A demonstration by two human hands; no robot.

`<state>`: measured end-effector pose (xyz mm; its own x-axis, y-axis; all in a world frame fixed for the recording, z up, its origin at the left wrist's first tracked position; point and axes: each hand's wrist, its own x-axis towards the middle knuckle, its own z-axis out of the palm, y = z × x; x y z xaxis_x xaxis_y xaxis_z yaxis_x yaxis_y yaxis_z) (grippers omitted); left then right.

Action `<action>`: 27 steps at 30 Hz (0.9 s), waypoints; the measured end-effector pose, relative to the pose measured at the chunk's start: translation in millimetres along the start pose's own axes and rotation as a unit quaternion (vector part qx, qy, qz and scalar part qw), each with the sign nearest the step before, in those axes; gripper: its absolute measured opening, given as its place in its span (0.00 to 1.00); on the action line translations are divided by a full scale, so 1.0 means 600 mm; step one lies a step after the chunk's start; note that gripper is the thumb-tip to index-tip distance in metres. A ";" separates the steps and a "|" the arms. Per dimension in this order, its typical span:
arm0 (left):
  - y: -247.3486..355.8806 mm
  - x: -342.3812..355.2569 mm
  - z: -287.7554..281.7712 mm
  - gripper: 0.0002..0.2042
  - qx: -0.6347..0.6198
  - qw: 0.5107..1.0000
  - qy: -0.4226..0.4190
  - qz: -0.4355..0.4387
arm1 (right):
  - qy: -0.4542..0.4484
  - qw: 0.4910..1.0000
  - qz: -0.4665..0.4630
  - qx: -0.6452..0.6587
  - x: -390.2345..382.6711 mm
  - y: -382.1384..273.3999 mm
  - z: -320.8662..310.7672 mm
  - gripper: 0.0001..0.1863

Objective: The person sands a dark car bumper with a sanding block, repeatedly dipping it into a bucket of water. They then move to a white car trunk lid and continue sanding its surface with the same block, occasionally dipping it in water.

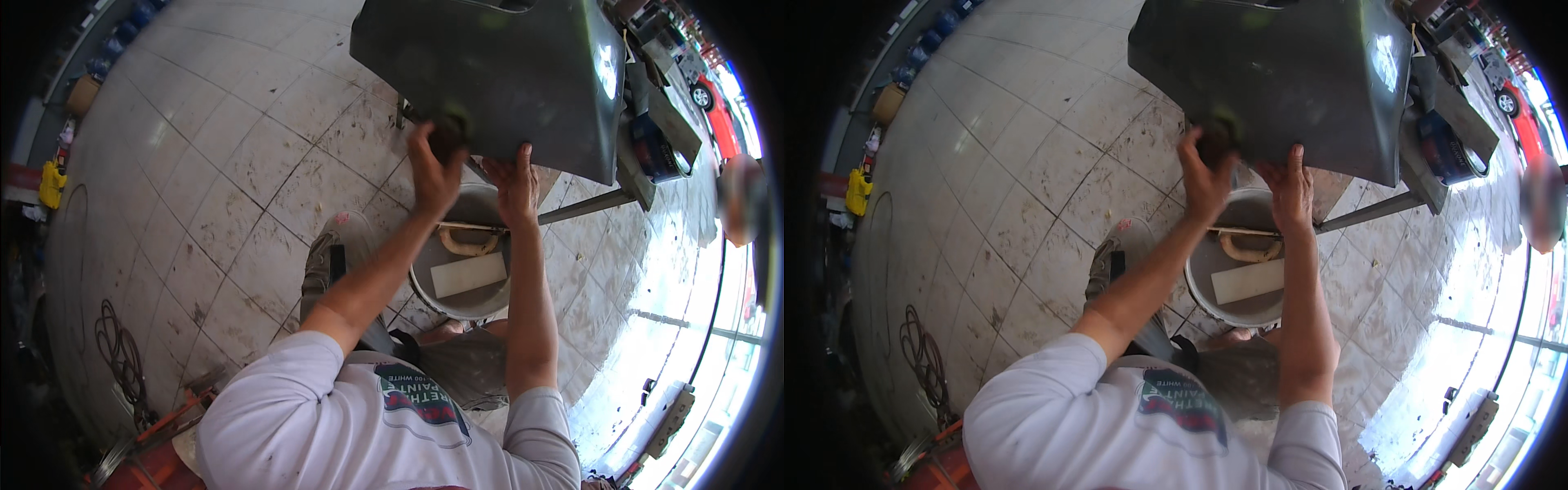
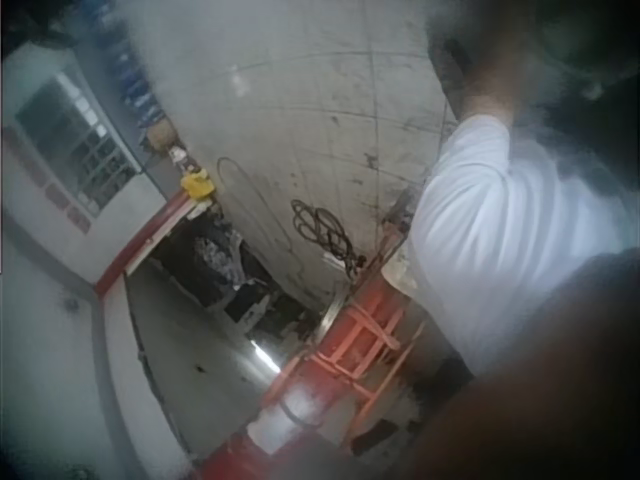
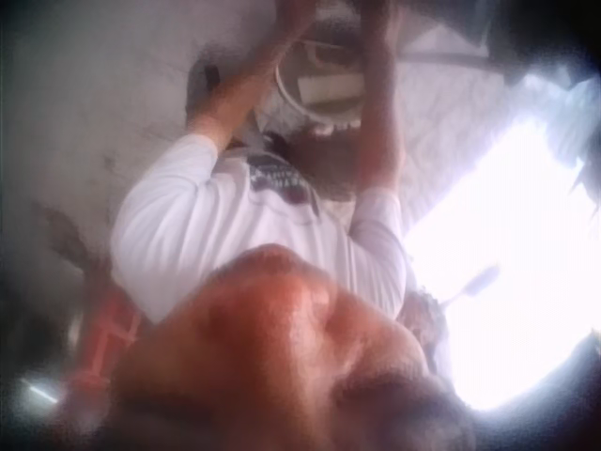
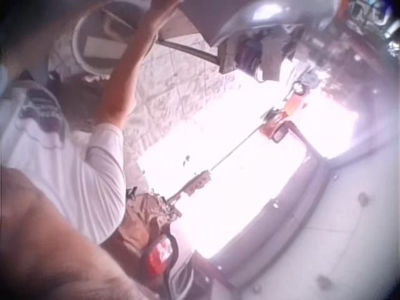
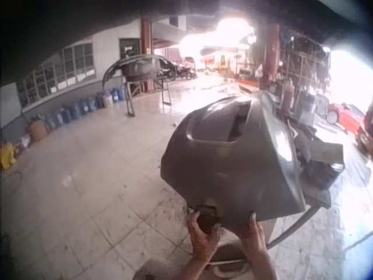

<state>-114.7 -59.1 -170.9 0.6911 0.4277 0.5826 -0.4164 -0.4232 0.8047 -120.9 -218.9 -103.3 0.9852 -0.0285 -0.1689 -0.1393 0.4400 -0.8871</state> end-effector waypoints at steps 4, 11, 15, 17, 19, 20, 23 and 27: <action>-0.061 0.171 -0.025 0.36 -0.075 0.979 0.099 -0.163 | -0.004 1.000 -0.002 0.010 0.001 0.000 -0.001 0.46; 0.010 -0.028 0.020 0.40 0.029 0.998 -0.020 0.056 | 0.021 0.999 -0.015 -0.033 0.000 0.001 -0.001 0.48; -0.012 0.089 -0.021 0.38 -0.022 0.998 0.023 -0.059 | -0.006 1.000 -0.006 -0.011 0.001 0.001 0.000 0.47; -0.042 0.191 -0.047 0.38 -0.077 0.980 0.051 -0.176 | -0.002 1.000 -0.003 0.013 0.001 0.001 0.000 0.45; -0.045 0.204 -0.046 0.36 -0.067 0.982 0.071 -0.162 | -0.003 1.000 0.003 0.000 0.001 0.002 0.000 0.46; -0.034 0.175 -0.041 0.35 0.004 0.992 0.070 -0.105 | 0.013 1.000 0.024 -0.004 0.001 0.002 0.000 0.46; -0.001 0.044 -0.019 0.33 0.108 0.983 -0.014 0.149 | -0.016 1.000 -0.020 0.005 0.000 0.002 0.001 0.46; -0.013 0.029 -0.020 0.34 0.076 0.988 -0.053 0.125 | -0.025 1.000 -0.010 -0.002 -0.003 0.002 0.001 0.45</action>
<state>-106.6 -38.9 -166.0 0.6386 0.2116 0.7399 -0.4950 -0.6232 0.6055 -122.7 -217.5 -103.8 0.9914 0.0073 -0.1304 -0.1206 0.4353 -0.8922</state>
